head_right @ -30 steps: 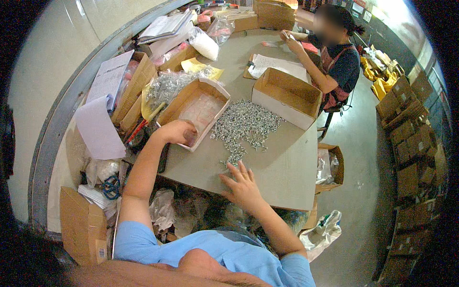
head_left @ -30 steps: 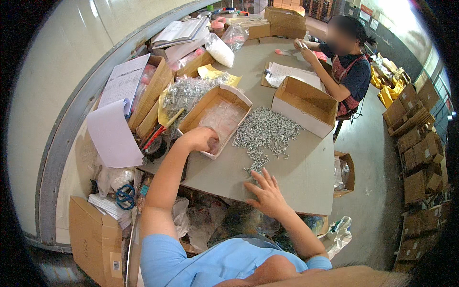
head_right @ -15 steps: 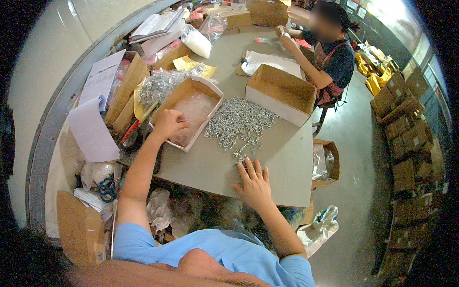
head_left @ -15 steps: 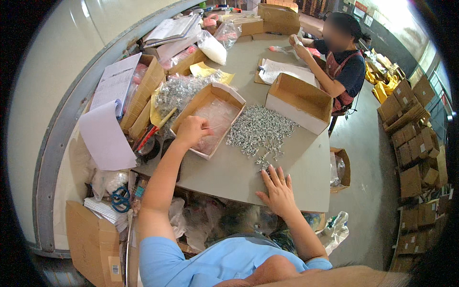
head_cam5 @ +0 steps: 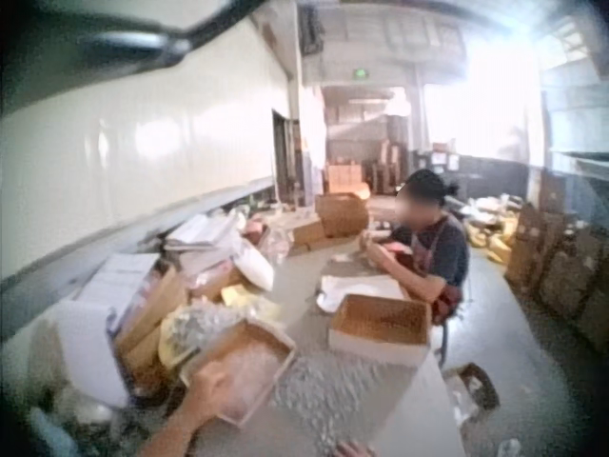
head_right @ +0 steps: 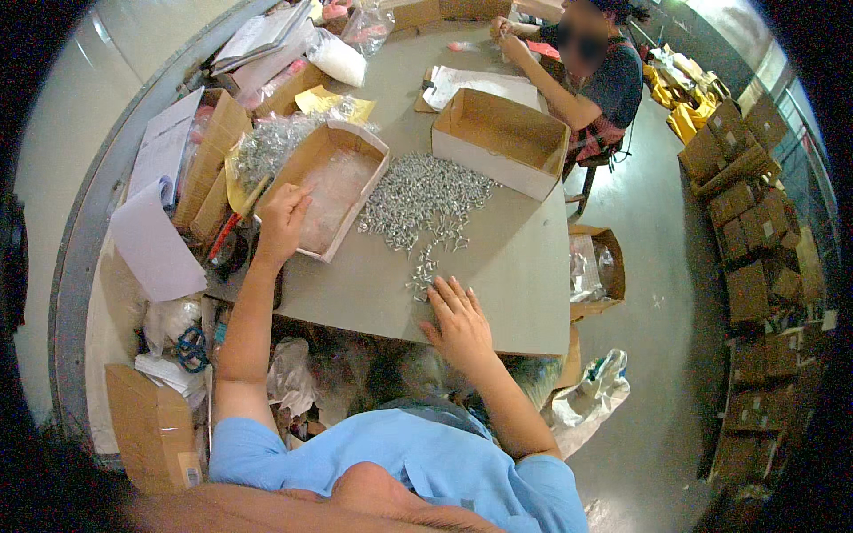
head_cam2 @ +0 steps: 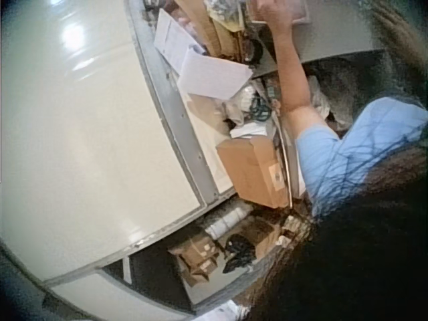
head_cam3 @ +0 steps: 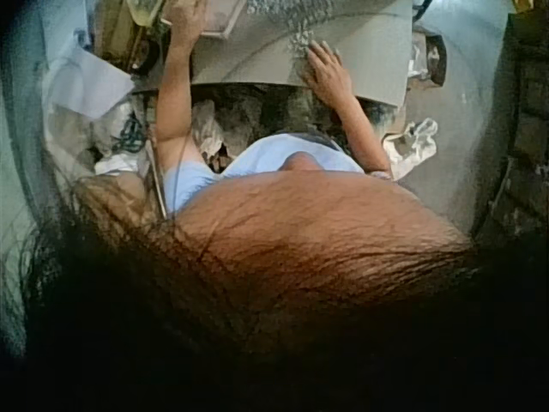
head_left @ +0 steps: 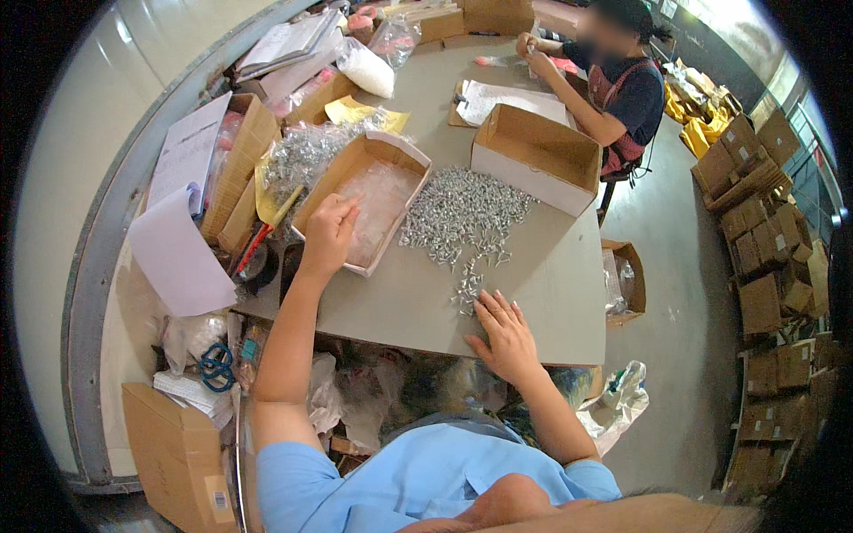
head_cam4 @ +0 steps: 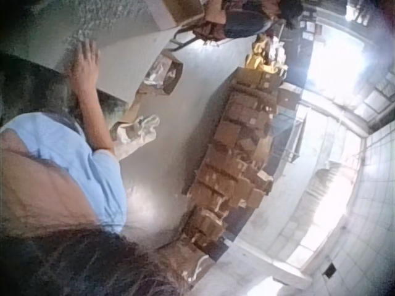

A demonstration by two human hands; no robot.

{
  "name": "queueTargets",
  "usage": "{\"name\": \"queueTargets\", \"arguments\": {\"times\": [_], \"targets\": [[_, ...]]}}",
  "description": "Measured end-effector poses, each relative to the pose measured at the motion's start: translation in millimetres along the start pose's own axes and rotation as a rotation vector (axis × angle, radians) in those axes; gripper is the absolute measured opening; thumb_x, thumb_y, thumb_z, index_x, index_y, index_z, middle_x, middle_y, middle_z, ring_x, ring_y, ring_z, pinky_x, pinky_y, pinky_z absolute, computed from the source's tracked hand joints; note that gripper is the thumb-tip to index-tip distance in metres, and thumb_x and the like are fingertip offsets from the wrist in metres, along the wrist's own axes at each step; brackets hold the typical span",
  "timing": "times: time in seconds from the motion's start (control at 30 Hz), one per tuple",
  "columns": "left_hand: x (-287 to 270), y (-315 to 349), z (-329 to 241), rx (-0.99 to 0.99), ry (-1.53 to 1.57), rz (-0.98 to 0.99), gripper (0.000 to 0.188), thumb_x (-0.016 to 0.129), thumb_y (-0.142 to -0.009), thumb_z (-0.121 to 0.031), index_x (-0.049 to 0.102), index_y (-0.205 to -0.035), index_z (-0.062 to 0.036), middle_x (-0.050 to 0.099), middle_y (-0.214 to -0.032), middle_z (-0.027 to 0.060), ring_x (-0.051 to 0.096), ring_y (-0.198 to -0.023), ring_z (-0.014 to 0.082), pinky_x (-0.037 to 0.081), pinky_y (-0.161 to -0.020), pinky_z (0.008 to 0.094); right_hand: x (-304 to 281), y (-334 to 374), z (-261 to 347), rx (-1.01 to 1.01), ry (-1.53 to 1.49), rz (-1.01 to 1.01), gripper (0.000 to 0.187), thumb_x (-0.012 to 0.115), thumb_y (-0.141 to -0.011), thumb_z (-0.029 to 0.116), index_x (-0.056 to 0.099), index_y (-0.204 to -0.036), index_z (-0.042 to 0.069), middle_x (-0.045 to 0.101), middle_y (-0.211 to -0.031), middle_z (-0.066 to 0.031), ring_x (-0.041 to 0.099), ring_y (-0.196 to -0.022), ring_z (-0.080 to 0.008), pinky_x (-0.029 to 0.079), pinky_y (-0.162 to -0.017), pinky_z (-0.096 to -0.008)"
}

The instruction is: The person sorts small metal components by hand, picking them from a pile on the table and placing them into a plastic bag.

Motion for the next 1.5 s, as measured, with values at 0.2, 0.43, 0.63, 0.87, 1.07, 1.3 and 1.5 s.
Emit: {"name": "queueTargets", "arguments": {"times": [0.2,0.43,0.63,0.87,1.07,1.3,1.5], "targets": [[5,64,-22,-0.401,0.55,0.025,0.028,0.055,-0.095,-0.015,0.062,-0.116,0.0016,0.057,-0.077,-0.001,0.051,-0.069,0.0062,0.042,-0.064,0.0204,-18,17,-16,0.103,-0.414,-0.012,0.057,0.073,-0.073,0.013,0.051,-0.126,0.007,0.047,-0.138,-0.0109,0.044,-0.127,-0.0314,0.039,-0.102,-0.042],[43,134,-44,-0.587,0.87,0.191,0.013,0.067,-0.087,-0.012,0.068,-0.089,0.0002,0.059,-0.069,-0.0013,0.051,-0.062,0.0054,0.041,-0.058,0.0192,-29,15,-27,0.15,-0.462,-0.175,0.06,0.074,-0.068,0.004,0.053,-0.124,0.007,0.052,-0.128,-0.0133,0.05,-0.118,-0.0321,0.044,-0.097,-0.038],[92,194,-44,-0.754,1.267,0.342,0.009,0.074,-0.08,-0.009,0.066,-0.08,-0.0039,0.064,-0.075,0.0006,0.056,-0.068,0.0062,0.044,-0.061,0.02,-21,0,-23,0.15,-0.377,-0.104,0.045,0.063,-0.074,0.004,0.058,-0.118,0.009,0.055,-0.12,-0.0131,0.051,-0.111,-0.0318,0.044,-0.093,-0.0396],[107,236,-58,-0.906,1.17,0.646,0.016,0.074,-0.081,-0.016,0.066,-0.077,-0.003,0.063,-0.072,0.0006,0.055,-0.067,0.0077,0.045,-0.064,0.0241,-18,-20,-11,-0.03,-0.288,-0.063,0.034,0.06,-0.074,0.001,0.064,-0.108,0.006,0.057,-0.108,-0.0124,0.053,-0.102,-0.0313,0.045,-0.089,-0.0386],[131,276,-34,-0.936,0.992,0.678,0.014,0.074,-0.08,-0.013,0.066,-0.076,-0.0019,0.065,-0.074,0.0018,0.057,-0.07,0.0084,0.047,-0.063,0.0247,-23,-19,-11,-0.036,-0.278,-0.115,0.023,0.064,-0.075,0.002,0.065,-0.097,0.006,0.058,-0.097,-0.012,0.055,-0.094,-0.0313,0.047,-0.082,-0.0387],[205,320,-40,-0.462,0.55,1.035,0.024,0.073,-0.075,-0.024,0.07,-0.082,-0.0023,0.067,-0.088,0.0132,0.062,-0.078,0.0203,0.049,-0.07,0.0356,-25,-6,-13,0.018,-0.218,-0.132,0.013,0.065,-0.078,0.006,0.064,-0.091,0.005,0.058,-0.093,-0.0116,0.056,-0.087,-0.0314,0.048,-0.077,-0.0396],[228,306,-85,-0.43,0.895,0.934,0.045,0.075,-0.075,-0.029,0.062,-0.108,-0.0008,0.066,-0.1,0.013,0.06,-0.092,0.0226,0.047,-0.083,0.0355,-26,11,-6,0.014,-0.133,-0.12,0.012,0.066,-0.078,0.007,0.064,-0.09,0.005,0.06,-0.092,-0.0121,0.059,-0.084,-0.0316,0.05,-0.073,-0.0389]]}}
Point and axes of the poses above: each hand's wrist, its own y-axis away from the middle knuckle, its own x-axis out of the palm, z = x × y, the point moved 8 cm from there along -y, towards the middle knuckle
